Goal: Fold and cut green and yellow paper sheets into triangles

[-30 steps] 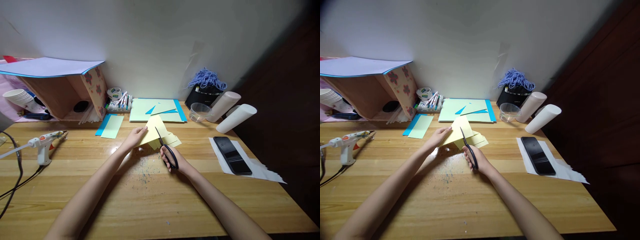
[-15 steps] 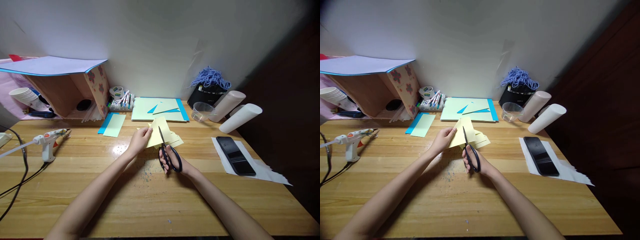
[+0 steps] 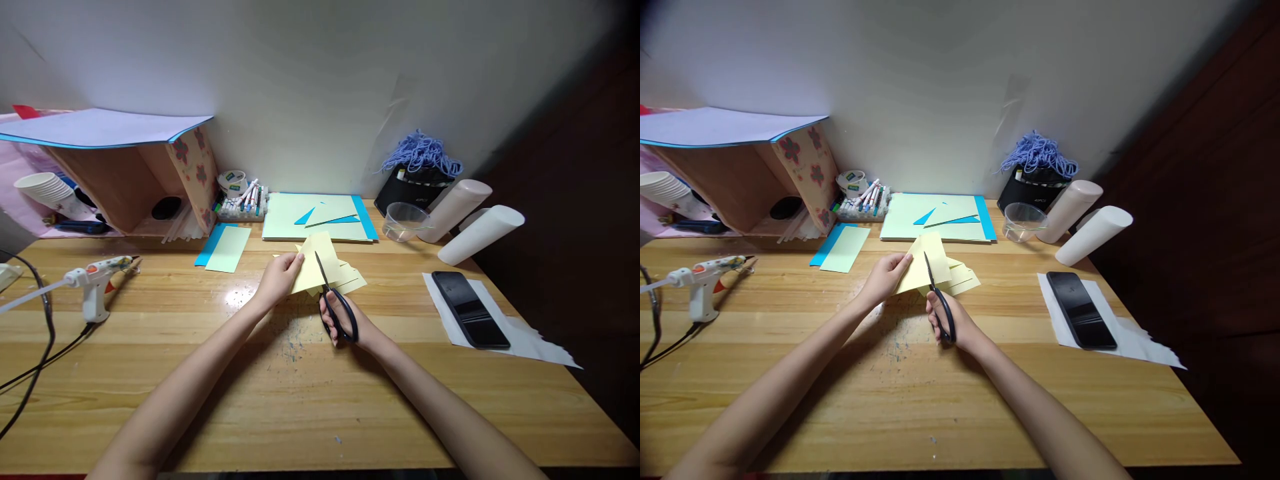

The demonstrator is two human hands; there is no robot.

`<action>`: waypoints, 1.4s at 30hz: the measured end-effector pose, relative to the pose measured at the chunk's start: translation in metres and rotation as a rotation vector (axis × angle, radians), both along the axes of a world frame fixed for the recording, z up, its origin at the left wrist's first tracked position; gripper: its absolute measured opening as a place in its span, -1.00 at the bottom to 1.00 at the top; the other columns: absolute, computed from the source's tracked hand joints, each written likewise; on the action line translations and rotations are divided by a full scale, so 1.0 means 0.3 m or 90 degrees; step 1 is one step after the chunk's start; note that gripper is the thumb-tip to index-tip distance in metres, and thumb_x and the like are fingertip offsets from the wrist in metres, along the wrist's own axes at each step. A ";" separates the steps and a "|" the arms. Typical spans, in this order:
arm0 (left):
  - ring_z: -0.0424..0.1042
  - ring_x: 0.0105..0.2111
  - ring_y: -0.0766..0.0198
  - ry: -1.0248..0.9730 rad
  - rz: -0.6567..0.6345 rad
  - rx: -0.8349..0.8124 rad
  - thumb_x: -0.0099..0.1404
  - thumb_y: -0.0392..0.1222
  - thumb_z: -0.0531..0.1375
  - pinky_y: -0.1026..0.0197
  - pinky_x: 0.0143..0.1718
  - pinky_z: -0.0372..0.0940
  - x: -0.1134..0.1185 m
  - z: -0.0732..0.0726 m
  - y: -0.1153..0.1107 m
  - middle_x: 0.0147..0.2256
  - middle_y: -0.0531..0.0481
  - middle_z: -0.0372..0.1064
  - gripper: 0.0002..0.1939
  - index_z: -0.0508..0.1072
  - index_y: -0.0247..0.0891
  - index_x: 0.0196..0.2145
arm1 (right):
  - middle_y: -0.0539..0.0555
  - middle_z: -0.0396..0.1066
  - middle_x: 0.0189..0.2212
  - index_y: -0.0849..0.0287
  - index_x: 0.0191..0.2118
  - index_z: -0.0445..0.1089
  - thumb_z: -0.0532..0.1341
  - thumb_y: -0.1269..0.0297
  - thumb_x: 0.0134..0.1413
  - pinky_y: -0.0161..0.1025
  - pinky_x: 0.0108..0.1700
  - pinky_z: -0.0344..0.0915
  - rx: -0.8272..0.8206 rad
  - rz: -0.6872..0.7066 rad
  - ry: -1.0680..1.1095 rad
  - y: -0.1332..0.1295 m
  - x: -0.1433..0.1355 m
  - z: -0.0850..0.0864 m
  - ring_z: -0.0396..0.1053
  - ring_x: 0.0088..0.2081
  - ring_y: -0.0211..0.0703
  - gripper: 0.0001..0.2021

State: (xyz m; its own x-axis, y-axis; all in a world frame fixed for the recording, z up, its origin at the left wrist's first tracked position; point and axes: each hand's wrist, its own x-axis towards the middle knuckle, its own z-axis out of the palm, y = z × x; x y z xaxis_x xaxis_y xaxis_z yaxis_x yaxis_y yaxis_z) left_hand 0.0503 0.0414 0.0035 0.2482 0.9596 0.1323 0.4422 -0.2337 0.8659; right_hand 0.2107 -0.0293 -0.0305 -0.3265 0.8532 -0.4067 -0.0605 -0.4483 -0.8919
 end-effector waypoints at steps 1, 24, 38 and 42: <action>0.03 -0.57 0.36 0.001 0.000 -0.003 0.26 0.05 -0.06 0.30 -0.55 -0.08 -0.001 0.000 0.000 -0.61 0.11 -0.02 -0.60 0.13 -0.26 -0.60 | -0.18 0.11 -0.73 0.17 -0.41 0.15 0.06 -0.35 -0.24 -0.45 -0.79 0.14 -0.008 -0.002 0.001 0.002 0.000 0.000 0.09 -0.80 -0.44 -0.41; 0.06 -0.58 0.37 0.022 0.014 0.004 0.27 0.02 -0.05 0.30 -0.55 -0.09 -0.002 0.006 0.001 -0.63 0.12 0.02 -0.60 0.15 -0.27 -0.61 | -0.18 0.09 -0.74 0.17 -0.40 0.15 -0.04 -0.38 -0.19 -0.43 -0.76 0.15 0.047 0.020 0.014 -0.014 -0.005 0.016 0.09 -0.79 -0.43 -0.39; 0.08 -0.56 0.37 0.009 0.019 -0.014 0.26 0.03 -0.05 0.31 -0.54 -0.05 0.000 0.003 0.000 -0.61 0.11 0.08 -0.61 0.17 -0.27 -0.60 | -0.19 0.13 -0.76 0.17 -0.45 0.15 0.15 -0.29 -0.27 -0.46 -0.83 0.12 -0.018 -0.017 0.030 -0.002 -0.008 0.007 0.09 -0.83 -0.44 -0.45; 0.07 -0.56 0.37 0.004 0.025 -0.016 0.25 0.04 -0.05 0.31 -0.54 -0.06 0.000 -0.001 0.002 -0.61 0.11 0.08 -0.61 0.18 -0.27 -0.60 | -0.19 0.12 -0.74 0.17 -0.44 0.15 0.16 -0.26 -0.24 -0.45 -0.83 0.12 -0.016 -0.022 0.018 -0.004 -0.004 0.004 0.10 -0.82 -0.44 -0.47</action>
State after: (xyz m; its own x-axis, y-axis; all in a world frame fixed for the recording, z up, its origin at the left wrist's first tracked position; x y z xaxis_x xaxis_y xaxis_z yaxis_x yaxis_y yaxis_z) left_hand 0.0503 0.0418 0.0031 0.2110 0.9717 0.1064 0.4561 -0.1942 0.8685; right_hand 0.2096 -0.0304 -0.0293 -0.3086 0.8535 -0.4199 -0.1010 -0.4683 -0.8778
